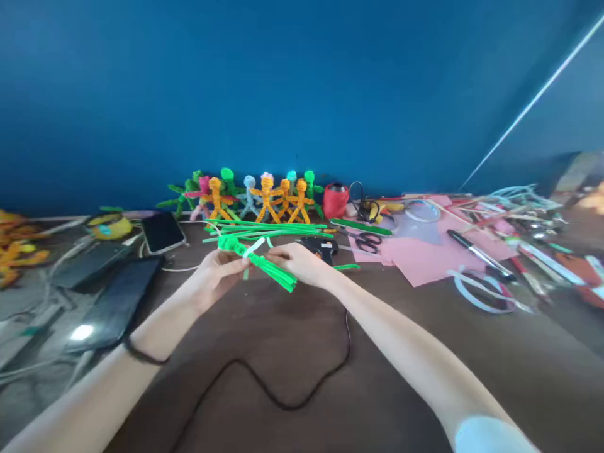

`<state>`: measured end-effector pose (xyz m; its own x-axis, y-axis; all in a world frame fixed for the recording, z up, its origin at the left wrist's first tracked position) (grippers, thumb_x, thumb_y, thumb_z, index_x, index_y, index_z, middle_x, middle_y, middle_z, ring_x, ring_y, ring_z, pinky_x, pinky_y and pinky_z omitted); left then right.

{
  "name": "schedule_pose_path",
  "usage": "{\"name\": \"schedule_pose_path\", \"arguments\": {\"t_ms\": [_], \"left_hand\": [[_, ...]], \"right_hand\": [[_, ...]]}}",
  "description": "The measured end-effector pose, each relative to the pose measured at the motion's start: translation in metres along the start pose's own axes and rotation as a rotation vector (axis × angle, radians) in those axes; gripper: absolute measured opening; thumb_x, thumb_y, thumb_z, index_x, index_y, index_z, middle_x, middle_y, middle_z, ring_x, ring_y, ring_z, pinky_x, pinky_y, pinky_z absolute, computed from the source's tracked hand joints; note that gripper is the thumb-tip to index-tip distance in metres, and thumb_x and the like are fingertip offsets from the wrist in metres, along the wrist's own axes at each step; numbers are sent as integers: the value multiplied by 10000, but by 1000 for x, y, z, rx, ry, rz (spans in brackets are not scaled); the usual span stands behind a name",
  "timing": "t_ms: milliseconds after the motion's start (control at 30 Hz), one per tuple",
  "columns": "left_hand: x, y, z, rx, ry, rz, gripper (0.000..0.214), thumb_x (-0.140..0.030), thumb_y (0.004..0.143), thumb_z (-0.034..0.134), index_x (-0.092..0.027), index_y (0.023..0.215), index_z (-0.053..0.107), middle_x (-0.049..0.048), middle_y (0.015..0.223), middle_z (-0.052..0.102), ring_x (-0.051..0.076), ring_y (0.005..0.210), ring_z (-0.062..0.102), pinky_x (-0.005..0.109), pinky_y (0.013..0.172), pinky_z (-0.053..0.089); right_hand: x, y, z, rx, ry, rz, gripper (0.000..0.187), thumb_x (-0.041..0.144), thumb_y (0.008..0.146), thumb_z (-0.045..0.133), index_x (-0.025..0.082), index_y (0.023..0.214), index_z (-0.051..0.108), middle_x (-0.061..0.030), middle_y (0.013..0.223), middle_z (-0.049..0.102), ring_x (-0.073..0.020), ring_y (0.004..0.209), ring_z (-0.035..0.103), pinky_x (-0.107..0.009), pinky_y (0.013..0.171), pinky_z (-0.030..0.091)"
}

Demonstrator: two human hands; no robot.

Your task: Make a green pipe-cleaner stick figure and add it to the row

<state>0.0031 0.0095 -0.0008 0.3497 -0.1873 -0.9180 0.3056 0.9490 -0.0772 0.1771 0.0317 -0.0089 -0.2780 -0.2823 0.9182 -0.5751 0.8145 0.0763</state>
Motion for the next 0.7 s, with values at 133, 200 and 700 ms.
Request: {"name": "schedule_pose_path", "arguments": {"t_ms": [133, 200, 700], "left_hand": [[1, 2, 7, -26, -52, 53, 121, -173, 549, 762, -114, 598, 668, 19, 547, 623, 96, 528, 556, 201, 529, 440], [2, 2, 8, -42, -64, 92, 117, -175, 565, 750, -109, 610, 663, 21, 553, 620, 101, 542, 556, 215, 562, 450], [4, -3, 1, -395, 701, 371, 111, -245, 687, 617, -147, 638, 601, -6, 596, 605, 141, 597, 548, 243, 587, 404]], "right_hand": [[2, -3, 12, -20, 17, -37, 282, 378, 818, 474, 121, 764, 577, 38, 552, 394, -77, 529, 352, -218, 488, 280], [3, -4, 18, -89, 4, -88, 260, 349, 831, 461, 129, 828, 599, 13, 605, 477, -94, 559, 404, -232, 525, 332], [14, -10, 43, -78, -565, 4, 203, 269, 895, 370, 161, 884, 542, -79, 805, 621, -166, 688, 566, -264, 608, 372]]}}
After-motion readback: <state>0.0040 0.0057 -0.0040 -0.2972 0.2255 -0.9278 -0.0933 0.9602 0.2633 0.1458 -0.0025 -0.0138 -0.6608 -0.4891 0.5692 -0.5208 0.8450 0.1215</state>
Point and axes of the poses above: each hand's wrist, its own y-axis towards the middle knuckle, its own z-axis out of the palm, x = y × z, the point moved 1 cm from there along y, towards the middle knuckle
